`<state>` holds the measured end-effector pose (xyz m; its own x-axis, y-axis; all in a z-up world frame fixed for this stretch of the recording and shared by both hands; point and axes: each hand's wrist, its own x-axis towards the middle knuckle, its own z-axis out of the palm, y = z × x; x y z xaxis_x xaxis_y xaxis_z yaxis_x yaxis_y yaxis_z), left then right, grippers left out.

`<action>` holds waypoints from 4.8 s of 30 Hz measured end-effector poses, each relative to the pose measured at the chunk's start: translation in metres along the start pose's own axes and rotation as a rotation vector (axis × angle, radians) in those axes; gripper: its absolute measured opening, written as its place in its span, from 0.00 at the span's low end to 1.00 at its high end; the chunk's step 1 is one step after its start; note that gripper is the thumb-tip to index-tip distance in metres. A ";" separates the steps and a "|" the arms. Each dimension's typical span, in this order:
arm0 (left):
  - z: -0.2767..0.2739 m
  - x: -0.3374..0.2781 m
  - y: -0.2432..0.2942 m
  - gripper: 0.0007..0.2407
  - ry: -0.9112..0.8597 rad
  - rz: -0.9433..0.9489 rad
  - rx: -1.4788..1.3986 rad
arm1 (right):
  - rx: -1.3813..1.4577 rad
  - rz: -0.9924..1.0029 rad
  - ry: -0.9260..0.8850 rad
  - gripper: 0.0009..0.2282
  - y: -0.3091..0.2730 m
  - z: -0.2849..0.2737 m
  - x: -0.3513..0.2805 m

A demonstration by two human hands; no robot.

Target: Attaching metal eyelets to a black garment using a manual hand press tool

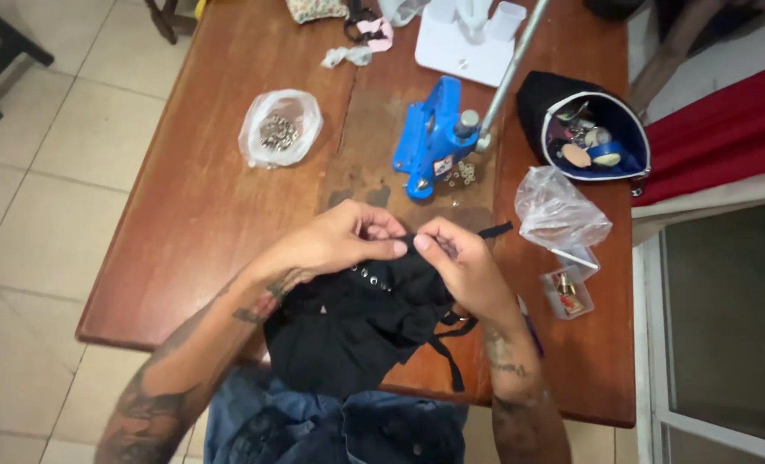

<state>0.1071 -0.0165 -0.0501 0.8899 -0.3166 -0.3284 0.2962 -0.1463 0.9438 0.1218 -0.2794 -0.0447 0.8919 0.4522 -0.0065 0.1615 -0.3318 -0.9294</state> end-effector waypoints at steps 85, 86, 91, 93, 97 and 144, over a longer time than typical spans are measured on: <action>0.006 0.092 -0.041 0.08 0.457 0.707 0.208 | 0.120 -0.049 0.293 0.09 0.062 -0.009 0.072; 0.005 0.094 -0.042 0.08 0.467 0.738 0.208 | 0.145 -0.061 0.292 0.10 0.067 -0.009 0.074; 0.005 0.094 -0.043 0.08 0.463 0.765 0.177 | 0.191 -0.076 0.290 0.15 0.089 -0.034 0.067; 0.003 0.099 -0.048 0.09 0.455 0.763 0.160 | 0.068 -0.175 0.371 0.15 0.066 -0.062 0.053; 0.003 0.100 -0.044 0.09 0.449 0.768 0.192 | -0.059 -0.077 0.522 0.10 0.124 -0.101 0.076; 0.006 0.100 -0.047 0.09 0.487 0.778 0.214 | 0.255 0.091 0.707 0.20 0.140 -0.103 0.076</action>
<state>0.1803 -0.0466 -0.1277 0.8721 0.0221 0.4888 -0.4695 -0.2431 0.8488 0.2556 -0.3768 -0.1373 0.9695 -0.2348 0.0707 0.0477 -0.1019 -0.9937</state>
